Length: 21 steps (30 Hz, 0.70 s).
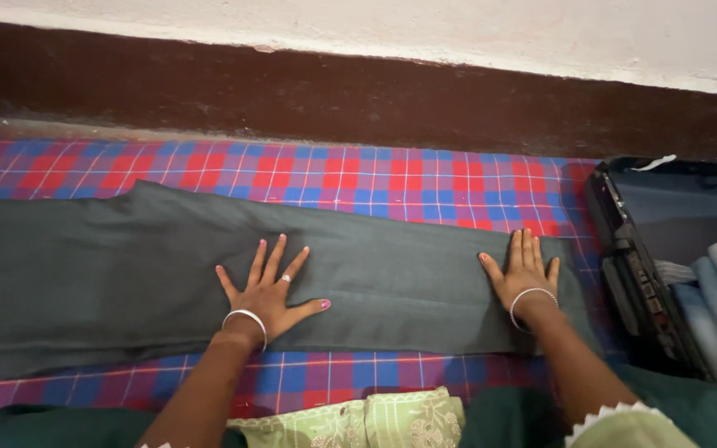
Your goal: The person folds a pair of grey trousers on a bed by hand, smoothing the fabric, and places the folded trousers into an open suitcase alongside other garments.
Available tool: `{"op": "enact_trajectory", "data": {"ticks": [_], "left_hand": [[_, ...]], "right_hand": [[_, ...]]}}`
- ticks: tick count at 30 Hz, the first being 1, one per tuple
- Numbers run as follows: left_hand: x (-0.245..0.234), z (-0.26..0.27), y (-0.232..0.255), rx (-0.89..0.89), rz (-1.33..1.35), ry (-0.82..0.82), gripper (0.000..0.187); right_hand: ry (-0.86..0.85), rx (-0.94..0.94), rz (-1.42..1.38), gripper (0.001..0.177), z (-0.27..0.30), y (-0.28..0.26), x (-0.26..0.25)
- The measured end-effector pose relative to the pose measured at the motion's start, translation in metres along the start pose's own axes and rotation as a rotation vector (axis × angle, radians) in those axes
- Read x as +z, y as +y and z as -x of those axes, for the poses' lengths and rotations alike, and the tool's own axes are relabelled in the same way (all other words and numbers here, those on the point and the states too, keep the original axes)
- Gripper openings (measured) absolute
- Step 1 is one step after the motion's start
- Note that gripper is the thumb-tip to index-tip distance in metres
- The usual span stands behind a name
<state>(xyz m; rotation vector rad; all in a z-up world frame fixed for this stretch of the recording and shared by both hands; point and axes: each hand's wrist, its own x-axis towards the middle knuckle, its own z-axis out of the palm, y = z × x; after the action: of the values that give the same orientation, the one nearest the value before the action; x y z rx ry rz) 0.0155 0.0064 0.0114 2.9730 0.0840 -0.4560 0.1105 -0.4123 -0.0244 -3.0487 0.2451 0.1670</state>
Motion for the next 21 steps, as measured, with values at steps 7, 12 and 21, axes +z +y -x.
{"op": "enact_trajectory", "data": {"ticks": [7, 12, 21], "left_hand": [[-0.003, 0.006, 0.0, 0.004, 0.024, 0.015, 0.109], [0.0, 0.0, -0.004, -0.001, 0.016, -0.026, 0.108], [0.026, -0.003, -0.117, -0.626, 0.143, 0.335, 0.1]], "right_hand": [[0.161, -0.528, -0.14, 0.091, 0.069, -0.121, 0.009], [0.241, -0.37, -0.177, 0.087, 0.108, -0.17, 0.017], [0.201, -0.291, -0.2, 0.088, 0.113, -0.173, 0.017]]}}
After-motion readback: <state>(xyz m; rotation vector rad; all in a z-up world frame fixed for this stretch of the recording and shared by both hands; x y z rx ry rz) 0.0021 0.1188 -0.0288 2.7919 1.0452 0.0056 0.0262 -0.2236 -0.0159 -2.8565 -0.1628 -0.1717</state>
